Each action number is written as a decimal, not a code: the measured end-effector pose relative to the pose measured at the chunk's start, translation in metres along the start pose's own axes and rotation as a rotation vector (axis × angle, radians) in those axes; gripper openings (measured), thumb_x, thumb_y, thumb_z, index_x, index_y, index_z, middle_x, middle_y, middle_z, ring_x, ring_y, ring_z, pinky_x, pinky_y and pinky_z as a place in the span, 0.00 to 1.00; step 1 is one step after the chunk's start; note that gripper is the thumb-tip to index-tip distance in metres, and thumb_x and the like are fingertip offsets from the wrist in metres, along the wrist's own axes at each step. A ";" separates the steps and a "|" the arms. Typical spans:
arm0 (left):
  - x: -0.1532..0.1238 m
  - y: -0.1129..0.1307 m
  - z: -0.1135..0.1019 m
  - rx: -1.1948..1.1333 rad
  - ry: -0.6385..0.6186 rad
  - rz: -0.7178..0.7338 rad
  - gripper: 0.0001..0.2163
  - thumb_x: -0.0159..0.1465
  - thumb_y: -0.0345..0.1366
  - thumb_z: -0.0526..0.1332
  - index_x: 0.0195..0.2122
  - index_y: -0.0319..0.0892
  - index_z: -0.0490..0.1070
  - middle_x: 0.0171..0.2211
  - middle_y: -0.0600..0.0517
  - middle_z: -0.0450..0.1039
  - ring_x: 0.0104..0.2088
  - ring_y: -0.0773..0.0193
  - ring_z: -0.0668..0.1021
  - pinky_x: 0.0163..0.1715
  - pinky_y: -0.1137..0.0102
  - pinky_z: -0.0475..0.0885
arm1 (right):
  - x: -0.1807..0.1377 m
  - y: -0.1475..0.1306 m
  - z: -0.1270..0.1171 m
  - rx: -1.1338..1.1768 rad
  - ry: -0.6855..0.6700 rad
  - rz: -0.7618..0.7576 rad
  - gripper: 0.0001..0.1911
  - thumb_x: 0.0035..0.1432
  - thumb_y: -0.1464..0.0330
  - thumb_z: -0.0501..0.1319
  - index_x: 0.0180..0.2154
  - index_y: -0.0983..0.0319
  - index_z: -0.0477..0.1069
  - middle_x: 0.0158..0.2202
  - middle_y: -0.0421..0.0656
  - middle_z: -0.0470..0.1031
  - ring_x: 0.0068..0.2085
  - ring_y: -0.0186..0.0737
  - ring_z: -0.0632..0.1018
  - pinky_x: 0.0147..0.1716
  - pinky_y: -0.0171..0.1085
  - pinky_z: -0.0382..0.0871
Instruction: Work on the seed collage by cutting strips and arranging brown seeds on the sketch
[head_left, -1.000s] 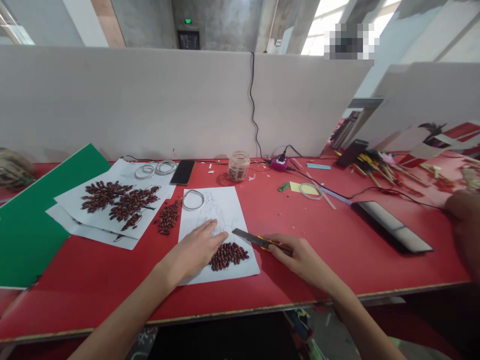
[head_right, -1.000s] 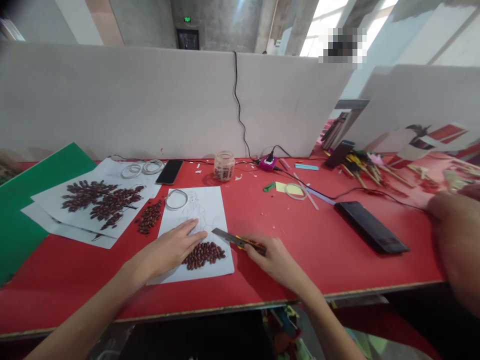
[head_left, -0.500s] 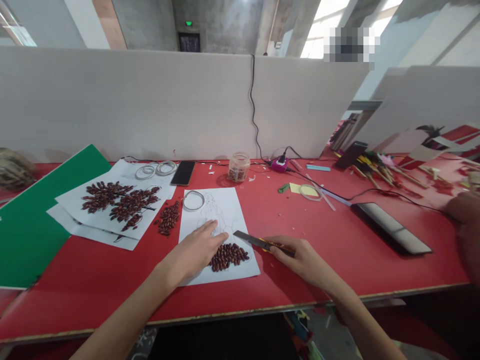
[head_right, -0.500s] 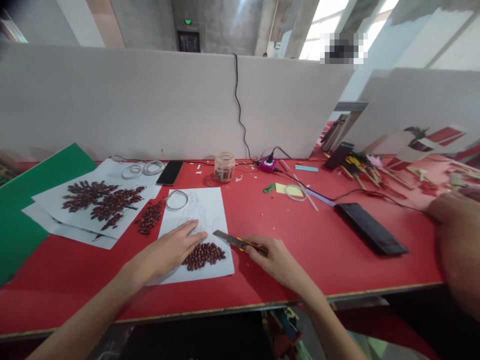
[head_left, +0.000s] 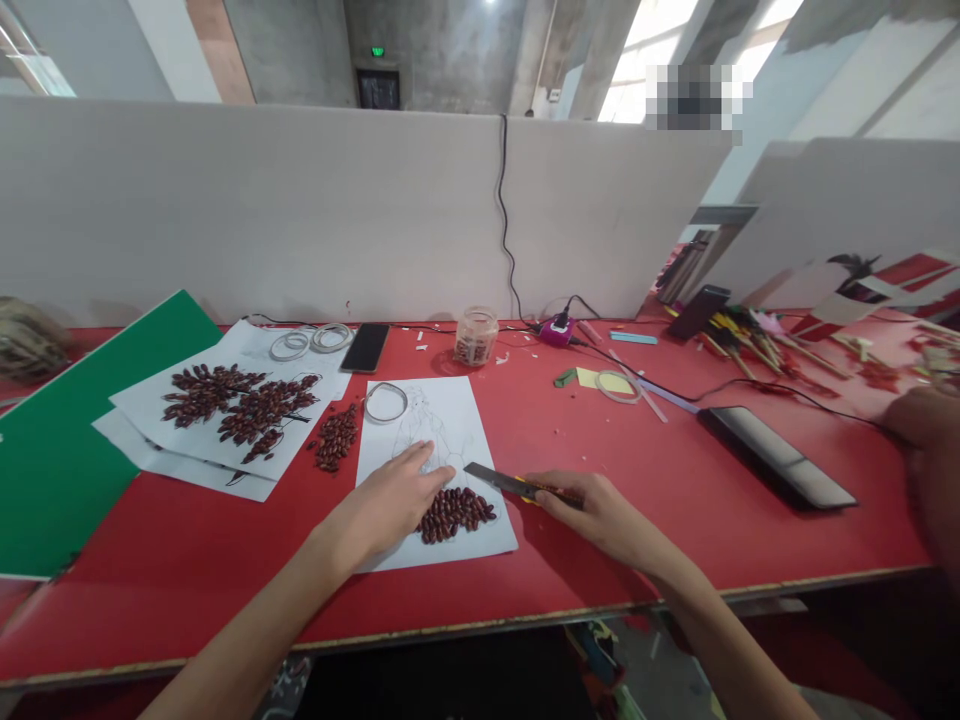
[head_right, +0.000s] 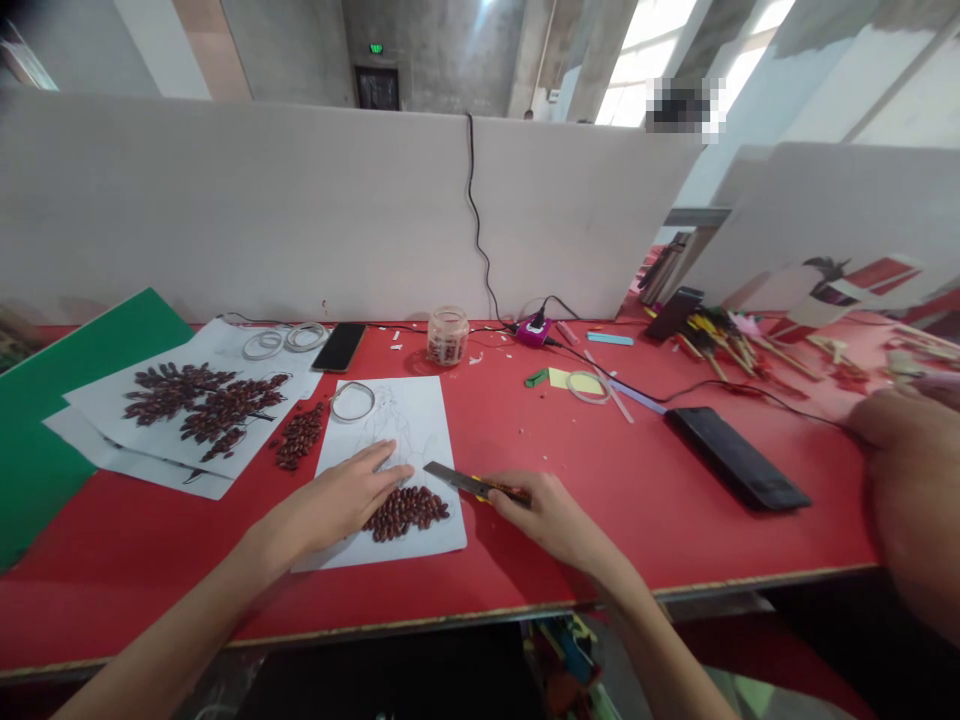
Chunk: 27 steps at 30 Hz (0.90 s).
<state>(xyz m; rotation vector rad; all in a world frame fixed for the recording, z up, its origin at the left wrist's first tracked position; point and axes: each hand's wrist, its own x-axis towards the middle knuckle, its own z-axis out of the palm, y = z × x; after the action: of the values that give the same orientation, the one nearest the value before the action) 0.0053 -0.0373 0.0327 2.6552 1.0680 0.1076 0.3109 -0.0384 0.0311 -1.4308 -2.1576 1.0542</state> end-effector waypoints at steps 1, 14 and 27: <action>0.000 0.000 0.000 0.002 0.006 0.004 0.24 0.63 0.20 0.50 0.56 0.45 0.72 0.61 0.49 0.71 0.70 0.53 0.60 0.70 0.55 0.55 | 0.000 0.000 0.000 -0.001 -0.001 -0.001 0.22 0.68 0.55 0.54 0.50 0.60 0.80 0.42 0.47 0.82 0.40 0.46 0.79 0.43 0.43 0.73; 0.002 -0.005 0.006 0.018 0.066 -0.091 0.21 0.70 0.25 0.49 0.59 0.46 0.69 0.59 0.45 0.70 0.61 0.51 0.70 0.57 0.58 0.70 | 0.003 -0.037 -0.012 -0.165 -0.012 -0.011 0.18 0.68 0.59 0.53 0.43 0.58 0.81 0.33 0.43 0.81 0.30 0.40 0.76 0.31 0.37 0.66; 0.021 -0.011 -0.002 -0.012 0.061 -0.129 0.15 0.73 0.31 0.50 0.52 0.47 0.75 0.49 0.48 0.72 0.50 0.54 0.73 0.47 0.62 0.71 | 0.050 -0.078 -0.051 -0.846 -0.257 -0.189 0.07 0.62 0.66 0.63 0.39 0.58 0.79 0.33 0.45 0.78 0.33 0.45 0.79 0.28 0.38 0.59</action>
<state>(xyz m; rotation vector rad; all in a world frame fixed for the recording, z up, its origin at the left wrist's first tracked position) 0.0129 -0.0146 0.0305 2.5798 1.2508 0.1696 0.2721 0.0090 0.1166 -1.3830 -3.0587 0.2380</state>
